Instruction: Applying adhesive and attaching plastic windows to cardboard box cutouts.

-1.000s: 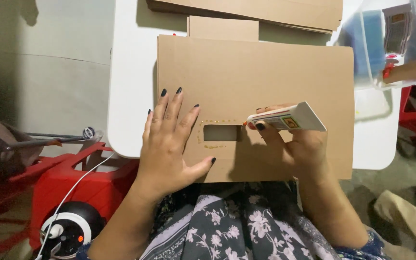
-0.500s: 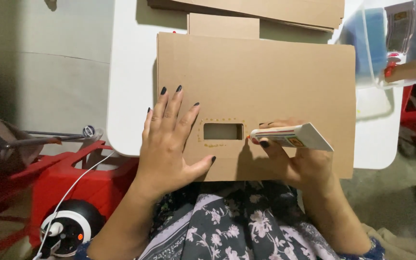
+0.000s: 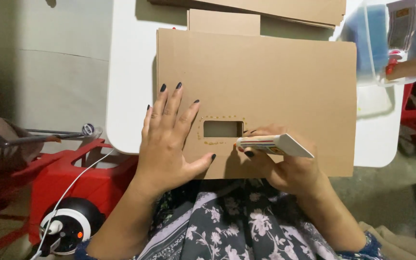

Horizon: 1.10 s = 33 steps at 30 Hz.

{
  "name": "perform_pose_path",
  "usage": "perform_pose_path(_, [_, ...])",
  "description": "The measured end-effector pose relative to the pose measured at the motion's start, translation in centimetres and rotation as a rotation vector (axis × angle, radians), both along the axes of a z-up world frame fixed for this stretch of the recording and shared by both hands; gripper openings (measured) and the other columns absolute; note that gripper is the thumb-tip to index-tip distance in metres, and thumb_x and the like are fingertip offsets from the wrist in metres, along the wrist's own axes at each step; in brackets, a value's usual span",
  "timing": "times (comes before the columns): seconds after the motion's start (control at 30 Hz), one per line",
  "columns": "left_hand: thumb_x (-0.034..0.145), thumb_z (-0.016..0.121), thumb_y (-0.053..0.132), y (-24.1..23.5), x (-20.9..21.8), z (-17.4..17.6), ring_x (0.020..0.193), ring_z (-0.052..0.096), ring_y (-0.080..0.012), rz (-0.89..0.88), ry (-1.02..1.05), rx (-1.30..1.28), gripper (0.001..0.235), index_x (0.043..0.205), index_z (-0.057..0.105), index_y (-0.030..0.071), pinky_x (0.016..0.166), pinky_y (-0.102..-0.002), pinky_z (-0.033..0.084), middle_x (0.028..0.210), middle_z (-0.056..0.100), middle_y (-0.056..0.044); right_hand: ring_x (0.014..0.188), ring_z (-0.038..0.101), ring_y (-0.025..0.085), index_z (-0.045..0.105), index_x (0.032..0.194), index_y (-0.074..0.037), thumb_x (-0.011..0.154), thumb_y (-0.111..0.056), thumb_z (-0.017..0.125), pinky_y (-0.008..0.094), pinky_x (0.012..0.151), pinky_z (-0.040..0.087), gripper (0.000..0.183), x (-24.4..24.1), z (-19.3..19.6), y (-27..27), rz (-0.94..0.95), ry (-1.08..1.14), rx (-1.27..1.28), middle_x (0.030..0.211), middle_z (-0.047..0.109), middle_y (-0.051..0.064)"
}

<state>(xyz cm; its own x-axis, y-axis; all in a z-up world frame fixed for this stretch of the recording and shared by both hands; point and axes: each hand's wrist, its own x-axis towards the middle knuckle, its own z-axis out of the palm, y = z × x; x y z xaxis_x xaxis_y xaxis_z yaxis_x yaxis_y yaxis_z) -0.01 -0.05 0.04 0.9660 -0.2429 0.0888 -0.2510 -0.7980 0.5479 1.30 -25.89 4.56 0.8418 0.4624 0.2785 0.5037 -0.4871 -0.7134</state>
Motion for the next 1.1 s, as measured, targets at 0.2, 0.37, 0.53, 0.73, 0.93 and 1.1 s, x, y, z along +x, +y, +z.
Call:
perform_pose_path(0.2, [0.073, 0.081, 0.054, 0.0, 0.1, 0.0, 0.158, 0.016, -0.0373, -0.007, -0.006, 0.009, 0.099, 0.156, 0.041, 0.021, 0.121, -0.068, 0.023, 0.170, 0.020, -0.010, 0.102, 0.076, 0.026, 0.064, 0.118, -0.001, 0.100, -0.011, 0.055, 0.034, 0.090, 0.063, 0.022, 0.7, -0.1, 1.1, 0.127, 0.014, 0.112, 0.115, 0.071, 0.016])
perform_pose_path(0.37, [0.073, 0.082, 0.054, 0.0, 0.0, 0.1, 0.158, 0.015, -0.0363, -0.003, 0.005, 0.003, 0.099, 0.157, 0.040, 0.021, 0.120, -0.068, 0.023, 0.171, 0.019, -0.009, 0.097, 0.076, 0.023, 0.065, 0.116, 0.000, 0.097, -0.006, 0.061, 0.030, 0.083, 0.064, 0.021, 0.2, 0.1, 0.6, 0.045, 0.067, 0.094, 0.113, 0.072, 0.014])
perform_pose_path(0.53, [0.073, 0.082, 0.055, 0.1, 0.0, 0.0, 0.158, 0.015, -0.0373, -0.004, 0.021, 0.001, 0.101, 0.157, 0.038, 0.022, 0.121, -0.067, 0.022, 0.171, 0.019, -0.010, 0.104, 0.074, 0.027, 0.060, 0.119, 0.003, 0.096, -0.007, 0.061, 0.033, 0.089, 0.063, 0.025, -0.3, -1.0, -1.2, -0.001, 0.095, 0.136, 0.114, 0.070, 0.018])
perform_pose_path(0.73, [0.072, 0.082, 0.054, 0.1, -0.1, 0.0, 0.158, 0.016, -0.0371, 0.001, 0.011, -0.011, 0.100, 0.157, 0.040, 0.022, 0.120, -0.068, 0.023, 0.171, 0.020, -0.009, 0.105, 0.074, 0.026, 0.061, 0.121, 0.000, 0.097, -0.011, 0.063, 0.033, 0.090, 0.062, 0.027, -0.7, -1.3, -2.2, -0.055, 0.075, 0.051, 0.117, 0.069, 0.016])
perform_pose_path(0.93, [0.074, 0.081, 0.054, 0.1, 0.0, 0.0, 0.159, 0.015, -0.0360, -0.010, 0.004, 0.005, 0.100, 0.158, 0.039, 0.021, 0.120, -0.069, 0.024, 0.171, 0.019, -0.009, 0.101, 0.078, 0.029, 0.056, 0.122, 0.005, 0.096, -0.003, 0.062, 0.035, 0.089, 0.067, 0.028, -0.5, -1.5, -2.3, -0.009, 0.095, 0.163, 0.116, 0.068, 0.019])
perform_pose_path(1.1, [0.074, 0.080, 0.054, 0.1, 0.0, 0.0, 0.159, 0.014, -0.0360, -0.008, 0.011, 0.000, 0.098, 0.157, 0.040, 0.021, 0.119, -0.070, 0.023, 0.171, 0.019, -0.009, 0.099, 0.078, 0.024, 0.065, 0.114, 0.002, 0.098, -0.012, 0.060, 0.030, 0.086, 0.064, 0.022, 0.2, -0.6, -1.9, -0.001, 0.232, 0.159, 0.109, 0.075, 0.013])
